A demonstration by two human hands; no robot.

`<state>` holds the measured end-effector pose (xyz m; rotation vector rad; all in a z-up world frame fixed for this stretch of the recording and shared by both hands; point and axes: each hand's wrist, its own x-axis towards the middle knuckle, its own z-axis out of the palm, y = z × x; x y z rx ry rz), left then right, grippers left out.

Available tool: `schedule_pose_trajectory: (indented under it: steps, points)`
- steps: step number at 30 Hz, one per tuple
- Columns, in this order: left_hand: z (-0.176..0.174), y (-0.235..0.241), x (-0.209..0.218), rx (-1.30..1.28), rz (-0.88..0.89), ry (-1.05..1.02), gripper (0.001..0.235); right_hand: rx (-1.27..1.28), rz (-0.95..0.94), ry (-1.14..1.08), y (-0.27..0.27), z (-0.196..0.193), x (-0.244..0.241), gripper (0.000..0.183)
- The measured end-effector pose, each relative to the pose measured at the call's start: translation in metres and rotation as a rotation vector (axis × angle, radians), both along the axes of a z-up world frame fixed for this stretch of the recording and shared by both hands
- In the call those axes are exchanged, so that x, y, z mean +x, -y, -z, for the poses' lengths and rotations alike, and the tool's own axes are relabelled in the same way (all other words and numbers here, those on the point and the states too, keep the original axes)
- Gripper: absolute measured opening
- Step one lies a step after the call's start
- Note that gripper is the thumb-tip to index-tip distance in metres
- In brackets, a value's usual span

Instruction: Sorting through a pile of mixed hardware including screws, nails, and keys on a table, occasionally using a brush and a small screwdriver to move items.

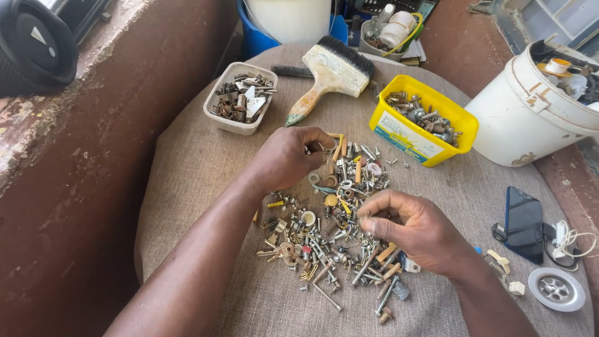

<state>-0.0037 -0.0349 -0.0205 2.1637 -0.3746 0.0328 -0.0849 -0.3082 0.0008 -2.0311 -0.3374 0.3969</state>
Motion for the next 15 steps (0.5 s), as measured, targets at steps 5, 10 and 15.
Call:
schedule_pose_trajectory:
  steps: [5,10,15]
  points:
    - [0.001,-0.002,0.003,-0.065,0.019,-0.024,0.029,-0.297,-0.116,0.319,-0.031,-0.017,-0.002,0.025]
    - [-0.001,-0.003,0.003,-0.076,0.017,-0.027,0.030,-0.513,-0.258,0.449,-0.046,-0.011,-0.002,0.028]
    - [-0.003,-0.002,0.002,-0.110,0.023,-0.007,0.029,-0.691,-0.351,0.424,-0.041,-0.014,-0.001,0.037]
